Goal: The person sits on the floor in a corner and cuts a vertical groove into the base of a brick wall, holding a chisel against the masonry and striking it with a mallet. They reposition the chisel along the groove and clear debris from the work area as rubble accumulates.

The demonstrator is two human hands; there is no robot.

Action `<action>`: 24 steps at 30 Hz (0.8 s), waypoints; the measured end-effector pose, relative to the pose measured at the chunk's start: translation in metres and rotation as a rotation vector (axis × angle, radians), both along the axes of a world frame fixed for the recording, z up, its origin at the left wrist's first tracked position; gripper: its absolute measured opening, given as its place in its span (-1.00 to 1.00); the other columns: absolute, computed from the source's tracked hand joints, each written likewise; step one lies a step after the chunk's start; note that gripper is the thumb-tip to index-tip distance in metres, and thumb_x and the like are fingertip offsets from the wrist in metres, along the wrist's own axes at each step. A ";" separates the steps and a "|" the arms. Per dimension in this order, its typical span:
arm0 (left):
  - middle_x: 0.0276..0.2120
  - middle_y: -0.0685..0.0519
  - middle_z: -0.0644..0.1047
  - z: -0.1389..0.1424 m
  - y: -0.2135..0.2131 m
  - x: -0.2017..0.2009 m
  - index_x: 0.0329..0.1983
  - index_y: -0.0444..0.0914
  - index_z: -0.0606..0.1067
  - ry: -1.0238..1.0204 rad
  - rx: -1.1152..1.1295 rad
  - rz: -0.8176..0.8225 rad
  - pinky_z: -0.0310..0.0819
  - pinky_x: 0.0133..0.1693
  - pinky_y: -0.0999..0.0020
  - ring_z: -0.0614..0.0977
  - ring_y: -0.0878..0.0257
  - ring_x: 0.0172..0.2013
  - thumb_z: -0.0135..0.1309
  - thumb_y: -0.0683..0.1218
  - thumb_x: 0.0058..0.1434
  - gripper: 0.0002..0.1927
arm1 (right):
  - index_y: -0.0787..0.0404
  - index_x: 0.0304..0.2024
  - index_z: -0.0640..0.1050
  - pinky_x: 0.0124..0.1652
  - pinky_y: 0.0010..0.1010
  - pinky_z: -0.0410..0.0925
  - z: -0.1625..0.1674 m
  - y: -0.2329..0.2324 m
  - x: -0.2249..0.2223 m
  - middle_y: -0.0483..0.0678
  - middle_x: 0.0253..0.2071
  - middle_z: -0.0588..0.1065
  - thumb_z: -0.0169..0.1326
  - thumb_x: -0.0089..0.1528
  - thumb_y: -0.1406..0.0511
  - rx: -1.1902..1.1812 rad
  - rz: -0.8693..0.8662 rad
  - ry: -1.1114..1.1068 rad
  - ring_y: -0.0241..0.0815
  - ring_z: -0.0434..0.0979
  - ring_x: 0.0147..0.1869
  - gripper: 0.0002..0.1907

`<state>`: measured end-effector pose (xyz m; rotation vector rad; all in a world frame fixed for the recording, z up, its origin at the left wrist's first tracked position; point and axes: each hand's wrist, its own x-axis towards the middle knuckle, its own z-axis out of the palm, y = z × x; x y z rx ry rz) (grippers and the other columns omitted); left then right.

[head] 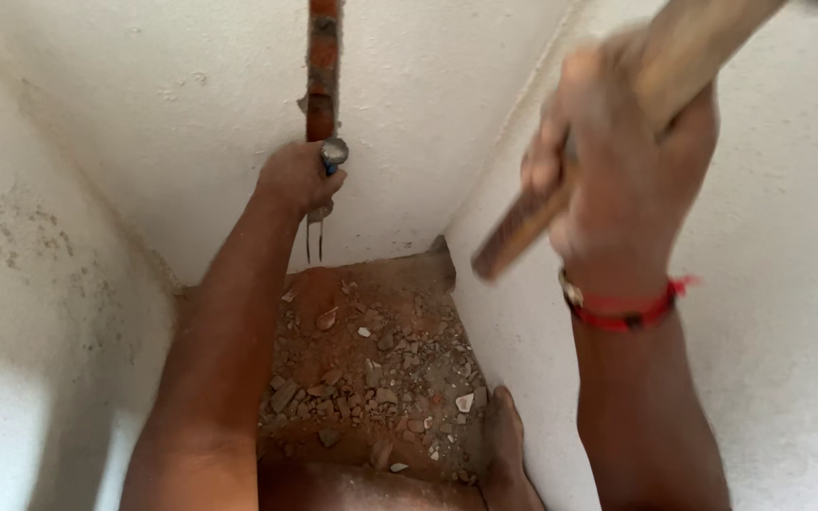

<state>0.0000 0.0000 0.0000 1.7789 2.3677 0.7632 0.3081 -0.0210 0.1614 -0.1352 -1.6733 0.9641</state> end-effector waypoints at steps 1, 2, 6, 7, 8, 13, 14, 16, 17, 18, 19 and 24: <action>-0.23 -0.13 0.63 0.003 -0.001 -0.001 -0.12 -0.17 0.58 -0.025 -0.017 0.010 0.55 -0.08 -0.03 0.65 -0.11 -0.15 0.19 0.10 0.20 -0.68 | 0.17 -0.32 0.50 -0.59 -0.52 0.33 -0.010 0.025 -0.015 -0.14 -0.54 0.45 0.06 0.52 0.21 -0.010 -0.045 0.021 -0.31 0.46 -0.56 -0.69; -0.23 -0.13 0.63 0.004 -0.002 -0.002 -0.11 -0.17 0.58 -0.051 -0.033 0.019 0.56 -0.09 -0.03 0.65 -0.11 -0.15 0.18 0.10 0.20 -0.69 | 0.17 -0.33 0.51 -0.60 -0.51 0.36 -0.024 0.044 -0.029 -0.11 -0.54 0.47 0.05 0.49 0.20 -0.019 -0.088 0.042 -0.29 0.51 -0.54 -0.70; -0.21 -0.16 0.63 0.009 -0.003 0.003 -0.10 -0.16 0.59 -0.059 -0.010 0.006 0.54 -0.09 -0.07 0.64 -0.14 -0.14 0.18 0.11 0.17 -0.67 | 0.15 -0.15 0.53 -0.32 -0.28 0.49 -0.094 0.052 -0.094 -0.09 -0.35 0.53 0.23 0.12 0.11 -0.219 -0.396 -1.178 -0.21 0.56 -0.37 -0.65; -0.21 -0.17 0.63 0.006 -0.006 0.005 -0.09 -0.15 0.58 -0.036 0.001 -0.009 0.54 -0.08 -0.07 0.64 -0.15 -0.14 0.19 0.12 0.16 -0.66 | 0.21 -0.17 0.55 -0.36 -0.32 0.45 -0.099 0.045 -0.083 -0.09 -0.41 0.53 0.25 0.13 0.12 -0.208 -0.366 -1.085 -0.24 0.55 -0.41 -0.64; -0.20 -0.18 0.63 0.011 -0.003 0.004 -0.08 -0.15 0.58 -0.010 0.021 -0.027 0.53 -0.08 -0.07 0.64 -0.16 -0.14 0.20 0.12 0.15 -0.64 | 0.27 -0.18 0.56 -0.40 -0.36 0.41 -0.097 0.041 -0.073 -0.10 -0.47 0.54 0.28 0.13 0.13 -0.191 -0.343 -0.986 -0.26 0.54 -0.45 -0.63; -0.20 -0.14 0.63 0.015 -0.011 0.005 -0.12 -0.16 0.59 0.020 0.001 -0.032 0.55 -0.08 -0.04 0.64 -0.12 -0.13 0.21 0.14 0.15 -0.64 | 0.15 -0.15 0.55 -0.63 -0.59 0.30 -0.058 -0.005 -0.026 -0.22 -0.53 0.46 0.25 0.18 0.16 -0.510 -0.351 -0.756 -0.41 0.35 -0.60 -0.71; -0.20 -0.13 0.63 0.012 -0.012 0.010 -0.12 -0.15 0.59 0.017 0.019 -0.025 0.54 -0.09 -0.03 0.63 -0.12 -0.14 0.23 0.14 0.13 -0.64 | 0.10 -0.13 0.54 -0.61 -0.59 0.29 -0.046 -0.007 -0.014 -0.24 -0.50 0.44 0.24 0.20 0.17 -0.470 -0.347 -0.622 -0.47 0.34 -0.57 -0.75; -0.20 -0.11 0.63 0.010 -0.010 0.013 -0.13 -0.17 0.59 -0.015 -0.040 -0.006 0.55 -0.08 -0.01 0.64 -0.09 -0.13 0.21 0.13 0.17 -0.67 | 0.12 -0.15 0.55 -0.58 -0.55 0.31 -0.014 0.014 0.005 -0.22 -0.50 0.45 0.24 0.19 0.17 -0.328 -0.298 -0.360 -0.43 0.37 -0.56 -0.74; -0.21 -0.10 0.64 0.013 -0.006 0.012 -0.14 -0.17 0.59 -0.029 -0.066 0.005 0.56 -0.08 0.01 0.64 -0.07 -0.13 0.20 0.12 0.19 -0.68 | 0.14 -0.16 0.55 -0.56 -0.53 0.32 0.004 0.025 0.013 -0.21 -0.50 0.45 0.25 0.19 0.16 -0.224 -0.257 -0.224 -0.42 0.38 -0.55 -0.73; -0.21 -0.10 0.64 0.015 -0.002 0.011 -0.14 -0.18 0.59 -0.034 -0.081 0.001 0.56 -0.08 0.01 0.65 -0.07 -0.14 0.19 0.11 0.21 -0.68 | 0.15 -0.17 0.55 -0.54 -0.51 0.32 0.021 0.033 0.019 -0.20 -0.51 0.46 0.25 0.18 0.16 -0.120 -0.213 -0.083 -0.40 0.39 -0.54 -0.73; -0.21 -0.10 0.63 0.016 0.001 0.011 -0.14 -0.19 0.59 -0.042 -0.101 -0.005 0.56 -0.07 0.02 0.65 -0.06 -0.14 0.19 0.11 0.22 -0.69 | 0.16 -0.18 0.56 -0.52 -0.48 0.33 0.035 0.039 0.020 -0.19 -0.51 0.46 0.25 0.18 0.16 -0.025 -0.164 0.052 -0.38 0.41 -0.54 -0.72; -0.20 -0.11 0.64 0.015 0.009 0.003 -0.16 -0.18 0.59 -0.011 -0.112 -0.027 0.56 -0.08 0.01 0.65 -0.07 -0.14 0.19 0.10 0.21 -0.71 | 0.23 -0.22 0.58 -0.44 -0.37 0.37 -0.036 0.041 -0.065 -0.15 -0.52 0.49 0.27 0.15 0.15 0.081 -0.373 -0.594 -0.29 0.47 -0.50 -0.69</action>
